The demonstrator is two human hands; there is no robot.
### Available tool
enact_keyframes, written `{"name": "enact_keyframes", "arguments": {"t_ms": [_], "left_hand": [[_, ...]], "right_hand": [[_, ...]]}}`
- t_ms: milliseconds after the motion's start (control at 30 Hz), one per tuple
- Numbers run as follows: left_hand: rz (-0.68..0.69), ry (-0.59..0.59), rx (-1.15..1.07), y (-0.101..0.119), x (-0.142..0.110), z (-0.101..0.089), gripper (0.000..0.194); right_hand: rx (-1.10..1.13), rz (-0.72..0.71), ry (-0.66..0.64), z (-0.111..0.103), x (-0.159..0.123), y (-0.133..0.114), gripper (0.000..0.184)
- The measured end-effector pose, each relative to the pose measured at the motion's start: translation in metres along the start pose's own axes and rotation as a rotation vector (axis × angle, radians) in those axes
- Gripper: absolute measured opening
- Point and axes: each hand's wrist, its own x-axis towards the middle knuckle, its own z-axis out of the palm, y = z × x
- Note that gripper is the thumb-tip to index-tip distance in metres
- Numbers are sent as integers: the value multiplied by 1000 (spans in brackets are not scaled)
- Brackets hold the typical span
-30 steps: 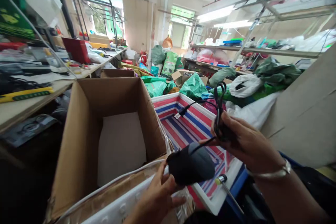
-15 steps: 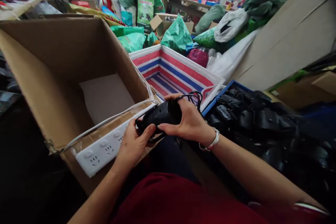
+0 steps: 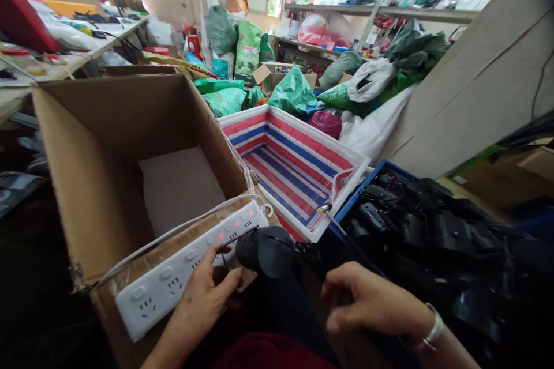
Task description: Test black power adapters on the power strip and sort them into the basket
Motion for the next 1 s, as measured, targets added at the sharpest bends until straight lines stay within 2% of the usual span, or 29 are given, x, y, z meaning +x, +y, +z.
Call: {"name": "enact_keyframes", "arguments": {"t_ms": [33,100,167,200,233,300,333,367,433,533,633,733,800,1000], "left_hand": [[-11,-14,-32,1,-1,-1,45],[-29,-53,-73,5,-2,1,44],[-37,-96,-95,11,-4,4,43],[-35,-114,-109,13,-6,5,42],[-26,-126,-122,15,-8,6,42],[-5,-144,-129,18,-12,6,42],[3,-143,-135,20,-15,5,43],[6,-128,-149,22,-17,2,43],[7,-56,-194,27,-21,-7,43],[64,140,-206,40,-25,-23,42],[156,299,-220,51,-24,-38,43],[235,393,-315,54,-17,-51,41],[258,430,-355,52,-13,-58,39],[327,414,-353,36,-8,-77,39]], "right_hand": [[-17,37,115,-1,4,14,25],[35,6,321,8,21,41,58],[152,-121,357,29,43,59,88],[178,-211,366,42,54,65,87],[172,-298,394,55,64,68,74],[113,-418,495,76,79,69,32],[88,-446,532,82,84,68,16],[72,-455,552,84,87,67,7],[49,-472,590,78,88,65,6],[75,-457,671,56,85,54,13],[255,-377,633,42,84,27,25],[423,-414,518,48,92,-4,27],[474,-471,485,57,104,-17,27],[225,-565,567,74,141,-16,26]]}}
